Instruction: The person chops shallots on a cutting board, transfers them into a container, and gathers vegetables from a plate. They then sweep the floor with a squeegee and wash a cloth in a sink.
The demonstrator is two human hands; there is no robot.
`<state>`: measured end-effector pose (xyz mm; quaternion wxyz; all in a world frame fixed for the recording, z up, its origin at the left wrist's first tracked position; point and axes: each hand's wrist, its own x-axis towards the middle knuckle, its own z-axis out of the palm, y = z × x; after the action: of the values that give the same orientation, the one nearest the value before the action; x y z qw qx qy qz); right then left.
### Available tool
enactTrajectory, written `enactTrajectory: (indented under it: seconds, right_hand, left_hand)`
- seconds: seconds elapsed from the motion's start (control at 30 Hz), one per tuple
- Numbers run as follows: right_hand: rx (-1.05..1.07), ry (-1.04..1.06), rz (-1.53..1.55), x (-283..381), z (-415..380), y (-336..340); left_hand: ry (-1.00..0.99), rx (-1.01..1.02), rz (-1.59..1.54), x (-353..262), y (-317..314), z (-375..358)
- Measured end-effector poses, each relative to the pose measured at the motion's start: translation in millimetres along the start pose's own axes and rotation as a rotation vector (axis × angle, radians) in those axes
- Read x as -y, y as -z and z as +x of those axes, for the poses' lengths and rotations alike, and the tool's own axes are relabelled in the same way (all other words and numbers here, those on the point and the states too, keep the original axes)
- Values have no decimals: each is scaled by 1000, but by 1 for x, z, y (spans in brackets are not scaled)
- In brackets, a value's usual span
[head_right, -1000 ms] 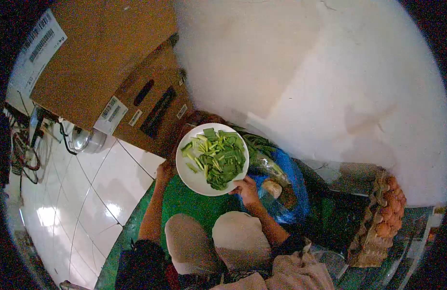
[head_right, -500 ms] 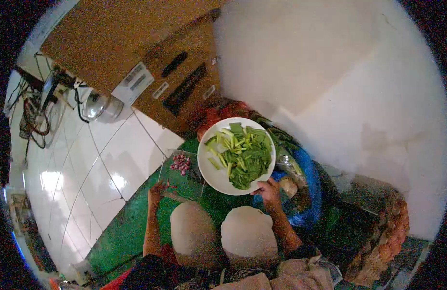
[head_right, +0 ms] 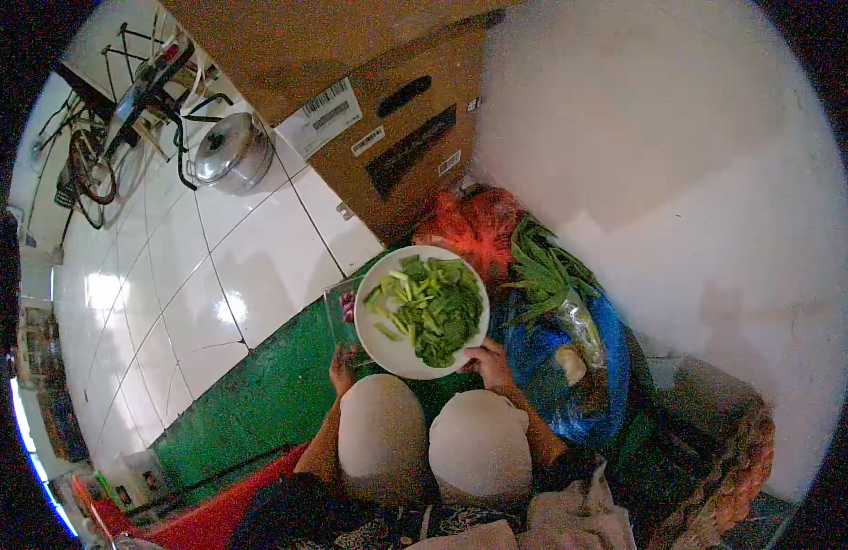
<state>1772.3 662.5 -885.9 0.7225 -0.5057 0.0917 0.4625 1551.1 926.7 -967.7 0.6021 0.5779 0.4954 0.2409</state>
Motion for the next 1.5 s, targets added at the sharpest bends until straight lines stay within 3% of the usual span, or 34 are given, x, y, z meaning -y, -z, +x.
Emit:
enactTrajectory:
  seconds: [0.17,0.27,0.4,0.47,0.5,0.6,0.67,0.73,0.8,0.9,1.0,1.1,1.2,1.43,1.47,1.5]
  right_hand:
    - [162,-55,-29,-4,17,-34]
    - [195,-94,-44,-19,37,-34]
    - [170,-160,-78,-32,50,-33]
    - [187,-170,-71,-38,55,-30]
    - [196,-174,-69,-42,57,-33]
    - [165,-176,-61,-45,59,-33]
    - [174,-157,-65,-50,60,-33]
    - [171,-173,-160,-45,60,-32]
    - [157,-222,-343,-37,62,-31]
    - [158,-275,-444,-27,65,-26]
    - [-67,-166,-660,-29,71,-17]
    - [-163,-78,-318,-54,80,-5]
    - [35,-137,-25,-62,84,-9]
    - [-14,-56,22,-48,121,-19]
    - [-32,184,-207,-57,128,-16]
    - [-29,144,-128,-56,128,-13]
  left_hand:
    - [118,163,-252,45,1,-8]
    - [206,240,-222,48,-1,-15]
    - [126,326,4,48,4,-3]
    - [260,311,-238,40,7,12]
    - [404,243,-578,22,3,13]
    - [435,218,-295,-20,-9,8]
    - [107,324,-17,-20,-7,2]
    - [61,353,35,-25,-10,-2]
    - [295,307,-138,-30,-13,-3]
    - [346,289,-64,-31,-11,-2]
    - [312,254,3,-23,-8,2]
    - [454,198,-35,-34,-13,-5]
    - [575,359,-278,-18,-10,0]
    - [459,367,-262,-19,-24,12]
    - [456,378,-250,-18,-26,15]
    - [453,390,-237,-18,-28,18]
